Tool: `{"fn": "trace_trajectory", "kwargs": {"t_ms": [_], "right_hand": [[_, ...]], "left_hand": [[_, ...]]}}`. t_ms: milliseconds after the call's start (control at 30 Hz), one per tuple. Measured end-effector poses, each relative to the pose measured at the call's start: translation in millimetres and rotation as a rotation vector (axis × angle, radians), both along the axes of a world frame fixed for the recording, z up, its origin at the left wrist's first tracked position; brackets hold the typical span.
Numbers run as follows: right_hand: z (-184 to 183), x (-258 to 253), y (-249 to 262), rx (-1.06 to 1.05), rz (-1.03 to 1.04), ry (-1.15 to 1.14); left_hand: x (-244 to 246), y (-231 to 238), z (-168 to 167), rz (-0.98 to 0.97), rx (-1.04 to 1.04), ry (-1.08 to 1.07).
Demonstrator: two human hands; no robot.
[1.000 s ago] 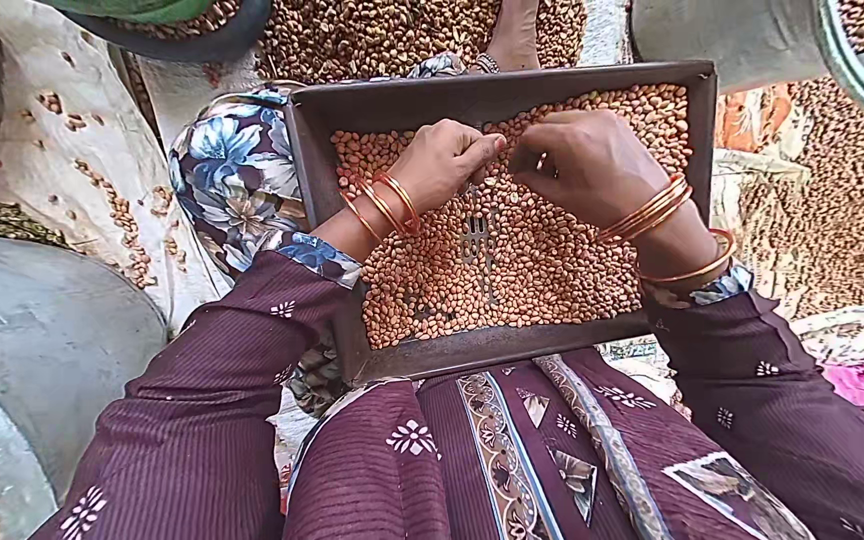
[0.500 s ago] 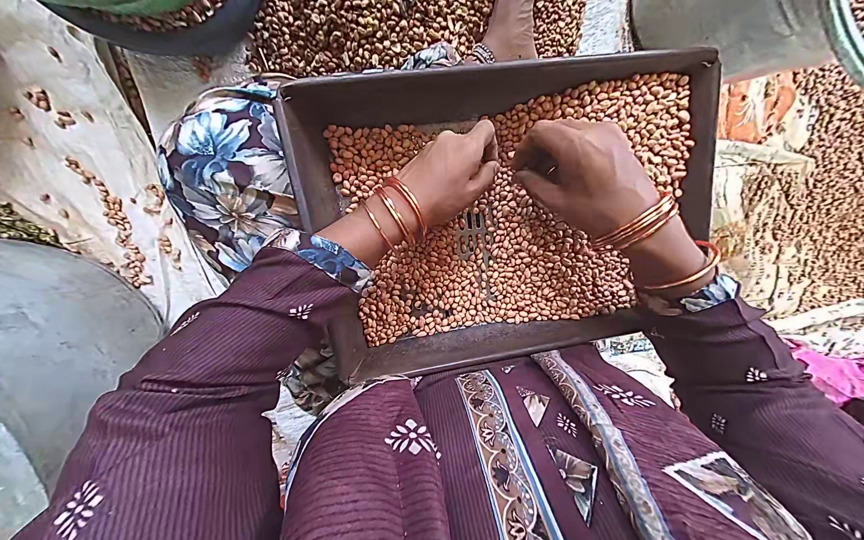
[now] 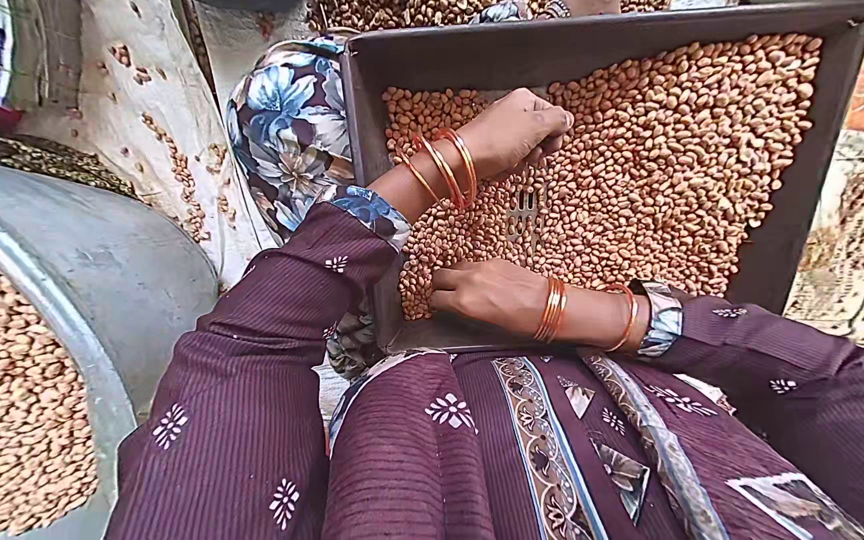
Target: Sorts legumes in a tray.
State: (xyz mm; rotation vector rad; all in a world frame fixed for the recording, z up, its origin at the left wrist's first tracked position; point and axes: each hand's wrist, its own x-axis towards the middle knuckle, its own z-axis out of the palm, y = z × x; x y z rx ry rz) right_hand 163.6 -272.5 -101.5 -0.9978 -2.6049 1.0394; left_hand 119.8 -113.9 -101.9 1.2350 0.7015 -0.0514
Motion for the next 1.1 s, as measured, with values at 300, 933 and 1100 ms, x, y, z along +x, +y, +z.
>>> {"fn": "trace_trajectory", "kwargs": {"t_ms": [300,933,1100], "right_hand": [[3,-7,-1,0.07,0.001,-0.188],[6,-20,-6,0.235,0.057,-0.218],[15,-12,1,0.218,-0.024,-0.2]], "left_hand": [[-2,3,3,0.025,-0.03,0.004],[-8,13,-2,-0.104,0.335,0.128],[-22,19,8,-0.054,0.317,0.166]]}}
